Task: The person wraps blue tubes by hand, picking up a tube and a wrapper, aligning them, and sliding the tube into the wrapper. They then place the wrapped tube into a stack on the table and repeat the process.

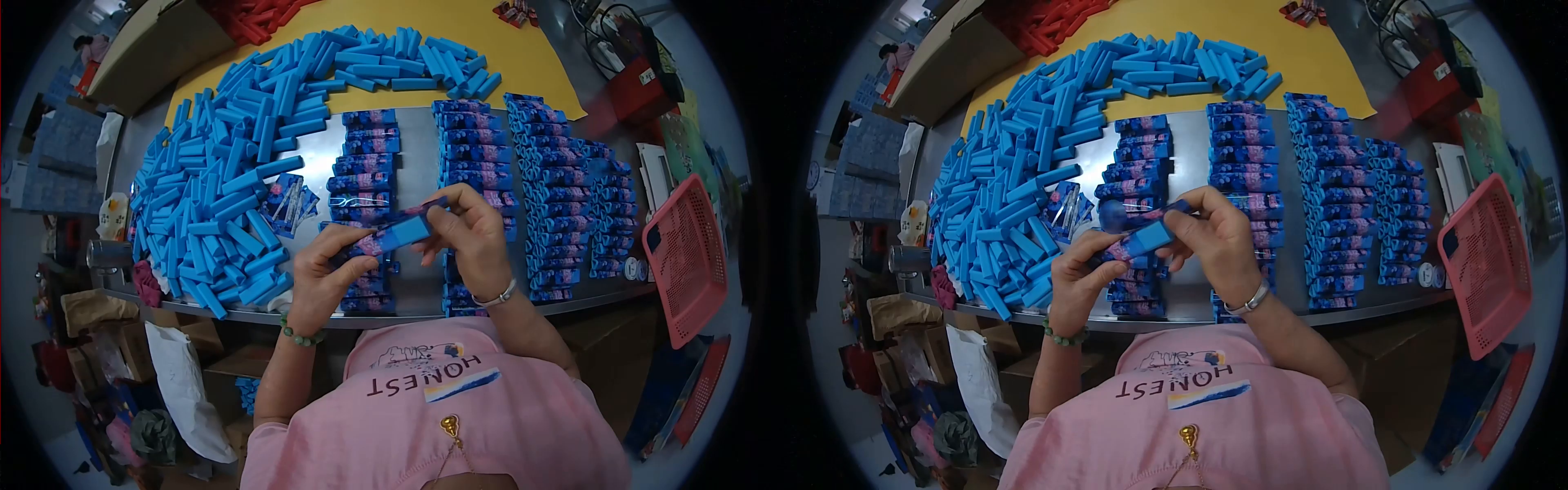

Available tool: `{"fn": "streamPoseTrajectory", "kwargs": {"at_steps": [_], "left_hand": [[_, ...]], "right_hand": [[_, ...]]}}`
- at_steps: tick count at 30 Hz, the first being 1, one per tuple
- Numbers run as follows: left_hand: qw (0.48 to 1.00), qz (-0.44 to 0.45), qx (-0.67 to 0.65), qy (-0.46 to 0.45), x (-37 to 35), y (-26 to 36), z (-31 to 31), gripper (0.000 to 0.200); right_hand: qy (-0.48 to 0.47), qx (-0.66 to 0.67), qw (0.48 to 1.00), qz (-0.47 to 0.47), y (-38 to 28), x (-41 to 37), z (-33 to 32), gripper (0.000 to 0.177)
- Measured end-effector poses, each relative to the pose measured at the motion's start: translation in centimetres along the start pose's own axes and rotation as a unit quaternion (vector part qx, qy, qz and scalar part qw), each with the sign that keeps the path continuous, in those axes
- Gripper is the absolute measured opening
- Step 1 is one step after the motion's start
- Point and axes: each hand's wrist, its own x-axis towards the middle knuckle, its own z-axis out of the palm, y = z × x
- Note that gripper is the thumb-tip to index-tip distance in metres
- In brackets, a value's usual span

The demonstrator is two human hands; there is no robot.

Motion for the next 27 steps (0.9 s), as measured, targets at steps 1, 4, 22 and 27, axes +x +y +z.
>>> {"fn": "streamPoseTrajectory", "kwargs": {"at_steps": [1, 4, 22, 27], "left_hand": [[1.0, 0.0, 0.0, 0.0, -0.2, -0.1, -0.1, 0.026], [0.993, -0.071, -0.099, 0.005, -0.7, -0.4, -0.5, 0.026], [0.988, -0.054, -0.128, 0.073, -0.8, -0.2, -0.7, 0.028], [0.98, -0.076, -0.163, 0.086, -0.8, 0.1, -0.4, 0.028]], "right_hand": [[0.0, 0.0, 1.0, 0.0, 0.1, 0.1, -0.4, 0.012], [0.098, -0.078, 0.983, -0.134, -0.5, 0.5, -1.7, 0.009], [-0.183, -0.307, 0.911, -0.206, 0.4, -0.9, 0.9, 0.07], [-0.176, -0.324, 0.904, -0.217, 0.5, -0.8, 1.1, 0.07]]}}
